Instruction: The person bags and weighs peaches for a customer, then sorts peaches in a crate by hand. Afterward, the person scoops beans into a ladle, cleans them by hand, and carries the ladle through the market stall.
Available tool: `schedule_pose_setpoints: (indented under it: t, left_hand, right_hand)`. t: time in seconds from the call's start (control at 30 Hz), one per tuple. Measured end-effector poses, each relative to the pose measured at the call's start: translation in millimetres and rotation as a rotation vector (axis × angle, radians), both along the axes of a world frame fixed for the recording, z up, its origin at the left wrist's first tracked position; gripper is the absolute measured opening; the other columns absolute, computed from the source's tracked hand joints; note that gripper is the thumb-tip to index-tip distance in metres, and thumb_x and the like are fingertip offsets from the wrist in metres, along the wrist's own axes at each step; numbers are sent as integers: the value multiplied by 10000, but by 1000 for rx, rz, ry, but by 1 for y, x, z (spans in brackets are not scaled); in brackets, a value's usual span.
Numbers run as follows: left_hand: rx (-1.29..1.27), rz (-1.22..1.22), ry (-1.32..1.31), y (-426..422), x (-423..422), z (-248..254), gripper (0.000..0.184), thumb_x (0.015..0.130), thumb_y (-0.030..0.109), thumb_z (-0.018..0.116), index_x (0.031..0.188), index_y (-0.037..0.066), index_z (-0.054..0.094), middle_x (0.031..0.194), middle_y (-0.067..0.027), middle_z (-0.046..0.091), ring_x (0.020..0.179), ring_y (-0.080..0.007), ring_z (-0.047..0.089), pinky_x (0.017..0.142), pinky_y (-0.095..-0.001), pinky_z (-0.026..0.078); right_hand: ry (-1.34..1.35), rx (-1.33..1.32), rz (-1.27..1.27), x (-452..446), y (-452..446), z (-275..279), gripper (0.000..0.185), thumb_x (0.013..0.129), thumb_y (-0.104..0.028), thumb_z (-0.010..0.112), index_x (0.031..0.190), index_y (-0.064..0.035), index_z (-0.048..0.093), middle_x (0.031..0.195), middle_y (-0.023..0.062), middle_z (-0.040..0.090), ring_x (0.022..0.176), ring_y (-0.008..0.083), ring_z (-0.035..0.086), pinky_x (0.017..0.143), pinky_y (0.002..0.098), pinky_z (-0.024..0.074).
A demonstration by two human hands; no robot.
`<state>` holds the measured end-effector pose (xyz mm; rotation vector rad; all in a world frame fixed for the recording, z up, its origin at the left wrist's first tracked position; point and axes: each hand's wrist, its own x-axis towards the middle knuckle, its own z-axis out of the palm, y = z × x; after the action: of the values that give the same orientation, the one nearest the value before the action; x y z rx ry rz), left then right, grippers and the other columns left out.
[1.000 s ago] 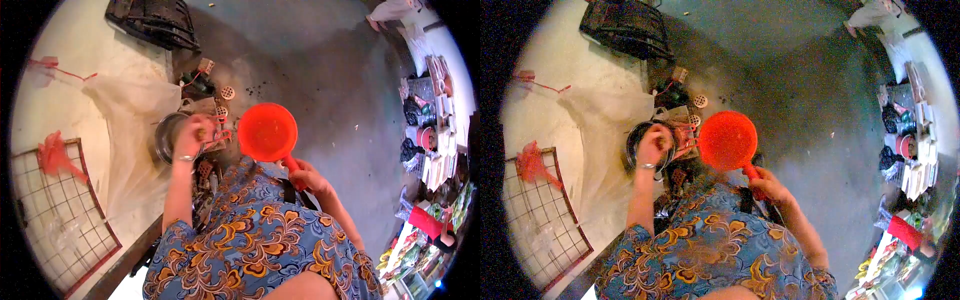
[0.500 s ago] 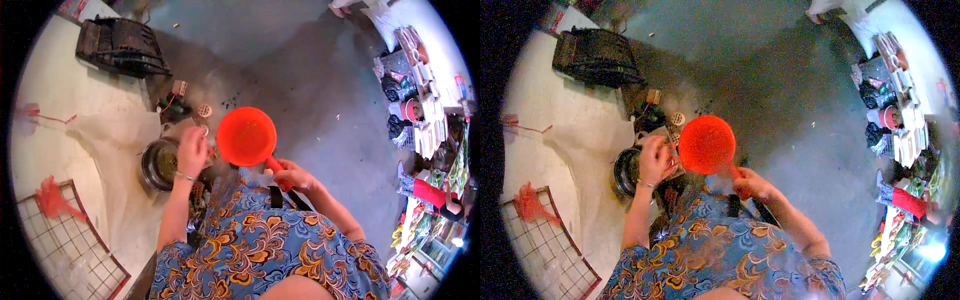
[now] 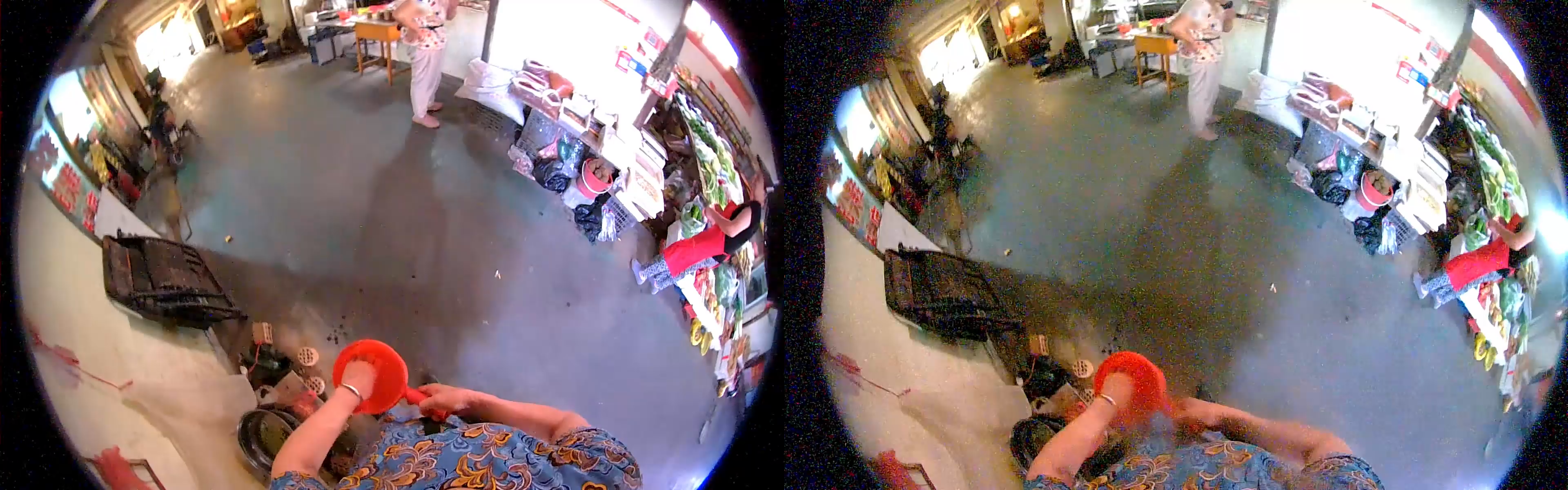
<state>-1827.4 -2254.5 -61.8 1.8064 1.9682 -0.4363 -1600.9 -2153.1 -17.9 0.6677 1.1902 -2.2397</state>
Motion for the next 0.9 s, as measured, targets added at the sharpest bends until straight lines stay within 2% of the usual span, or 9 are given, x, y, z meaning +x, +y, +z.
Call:
schedule_pose_setpoints:
  t: [0.1,0.13,0.2,0.27,0.4,0.6,0.73,0.83,0.9]
  left_hand:
    - [-66,105,-6,2,9,-26,226,796,137,568,998,106,664,911,-137,688,848,-309,673,703,-437,545]
    - [-56,99,5,6,13,-23,226,796,137,568,998,106,664,911,-137,688,848,-309,673,703,-437,545]
    - [-12,167,-114,7,23,-8,197,809,148,568,966,103,677,904,-154,686,854,-331,673,718,-451,549]
    - [48,181,-116,2,28,-31,186,806,159,572,945,102,681,906,-159,685,855,-337,671,724,-457,547]
    - [93,157,-160,-3,35,-80,198,807,171,560,935,85,685,920,-171,681,860,-349,666,735,-470,540]
    - [34,149,-284,1,48,-60,218,796,164,559,937,60,689,935,-192,674,884,-370,649,765,-472,525]
    - [-13,140,-400,-1,48,-66,241,790,187,586,965,54,686,958,-195,672,913,-371,635,801,-460,507]
    - [-160,83,-411,7,52,-23,260,806,218,596,991,56,680,960,-195,671,914,-366,635,810,-442,504]
    - [-143,131,-513,-1,48,-37,276,816,238,599,1001,48,675,960,-204,670,915,-367,635,812,-438,502]
  right_hand:
    - [62,27,-43,13,2,-26,303,808,-135,585,1085,-36,512,758,-3,511,643,86,497,552,224,415]
    - [49,-25,-50,15,7,-23,245,815,-135,583,1033,-36,531,750,-9,509,638,88,495,559,226,413]
    - [55,37,-29,18,11,-24,223,817,-136,583,1011,-35,539,741,-12,509,629,86,494,553,225,412]
    - [40,54,-56,20,15,-3,185,823,-138,581,971,-30,550,717,-15,514,612,80,495,542,226,408]
    - [31,24,-49,28,24,-9,196,831,-150,587,979,-27,549,717,-9,522,621,77,501,547,233,414]
    - [16,59,-2,39,27,-36,249,843,-172,599,1034,-18,554,753,-11,527,649,73,498,576,232,418]
    - [14,9,-11,39,30,-26,274,846,-171,594,1074,-23,553,776,-15,527,679,71,496,602,225,414]
    - [-3,6,4,40,30,-27,307,850,-165,592,1116,-20,548,778,-16,526,684,69,492,608,225,412]
    - [-3,-1,8,41,31,-31,328,851,-161,590,1142,-16,544,779,-16,524,682,68,490,607,225,410]
